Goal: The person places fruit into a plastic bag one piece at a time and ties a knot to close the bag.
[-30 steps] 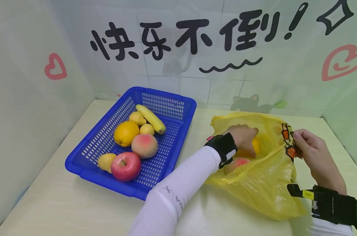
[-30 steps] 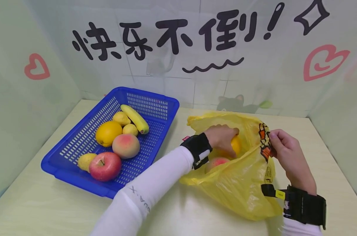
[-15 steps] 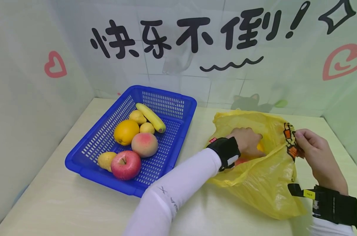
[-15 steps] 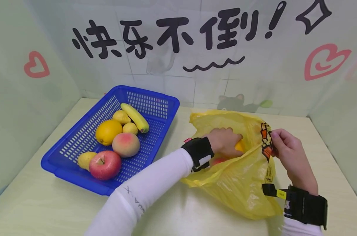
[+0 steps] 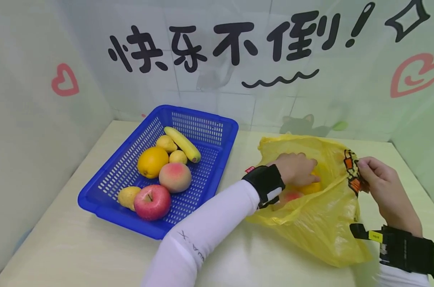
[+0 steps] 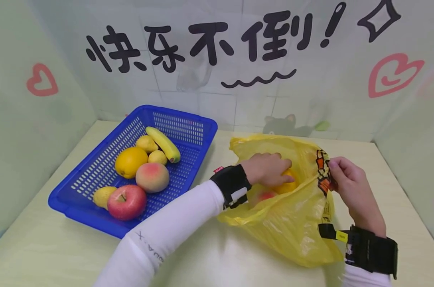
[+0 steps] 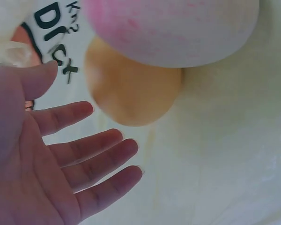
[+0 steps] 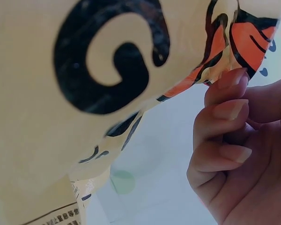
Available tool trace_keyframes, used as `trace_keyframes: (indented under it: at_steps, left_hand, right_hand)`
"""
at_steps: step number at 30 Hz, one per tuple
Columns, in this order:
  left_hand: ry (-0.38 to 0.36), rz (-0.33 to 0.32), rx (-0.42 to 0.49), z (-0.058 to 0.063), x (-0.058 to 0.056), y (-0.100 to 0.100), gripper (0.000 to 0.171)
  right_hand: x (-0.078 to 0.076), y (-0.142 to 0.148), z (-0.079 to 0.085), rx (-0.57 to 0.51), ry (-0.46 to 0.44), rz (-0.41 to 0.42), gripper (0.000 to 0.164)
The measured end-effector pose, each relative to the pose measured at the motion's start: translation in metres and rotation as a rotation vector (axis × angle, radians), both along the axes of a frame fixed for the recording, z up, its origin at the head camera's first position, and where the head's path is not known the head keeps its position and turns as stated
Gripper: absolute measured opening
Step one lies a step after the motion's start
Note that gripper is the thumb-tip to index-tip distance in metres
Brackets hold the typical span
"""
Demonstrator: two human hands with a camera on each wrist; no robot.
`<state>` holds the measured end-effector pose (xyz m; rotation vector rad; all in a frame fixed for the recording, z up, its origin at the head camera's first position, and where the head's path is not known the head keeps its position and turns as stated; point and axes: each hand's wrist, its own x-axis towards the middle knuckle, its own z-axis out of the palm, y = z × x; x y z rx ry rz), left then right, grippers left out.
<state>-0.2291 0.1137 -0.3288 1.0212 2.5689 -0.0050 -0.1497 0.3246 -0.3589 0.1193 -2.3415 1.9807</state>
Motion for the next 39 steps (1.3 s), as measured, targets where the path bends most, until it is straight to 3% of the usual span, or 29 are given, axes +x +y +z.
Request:
trace_keyframes:
  at_steps: [4, 7, 13, 16, 24, 28, 33, 39]
  left_hand:
    - [-0.044, -0.015, 0.004, 0.009, 0.006, -0.004, 0.048]
    - [-0.049, -0.063, 0.024, 0.016, 0.011, -0.012, 0.042]
    - [-0.003, -0.236, 0.108, 0.026, 0.023, -0.036, 0.041]
    - [0.003, -0.278, 0.139, 0.034, 0.030, -0.048, 0.041]
    - [0.100, -0.382, 0.164, 0.066, 0.061, -0.089, 0.042]
    - [0.100, -0.349, 0.248, 0.081, 0.069, -0.114, 0.042]
    - [0.122, -0.268, 0.359, 0.098, 0.068, -0.144, 0.043]
    - [0.186, -0.110, 0.432, 0.111, 0.065, -0.189, 0.043]
  right_hand:
    - [0.000, 0.001, -0.001, 0.003, -0.009, 0.010, 0.018]
    - [0.001, 0.001, -0.001, -0.006, -0.002, 0.022, 0.018]
    - [0.000, 0.001, -0.003, -0.002, 0.016, 0.024, 0.018]
    - [0.001, 0.001, -0.004, 0.008, 0.018, 0.027, 0.019]
    - [0.003, 0.001, -0.001, 0.048, 0.015, 0.005, 0.020]
    - [0.001, 0.000, 0.001, 0.056, 0.018, 0.007, 0.020]
    - [0.002, 0.000, 0.001, 0.058, 0.014, 0.004, 0.019]
    - [0.003, 0.001, 0.000, 0.043, 0.022, 0.008, 0.019]
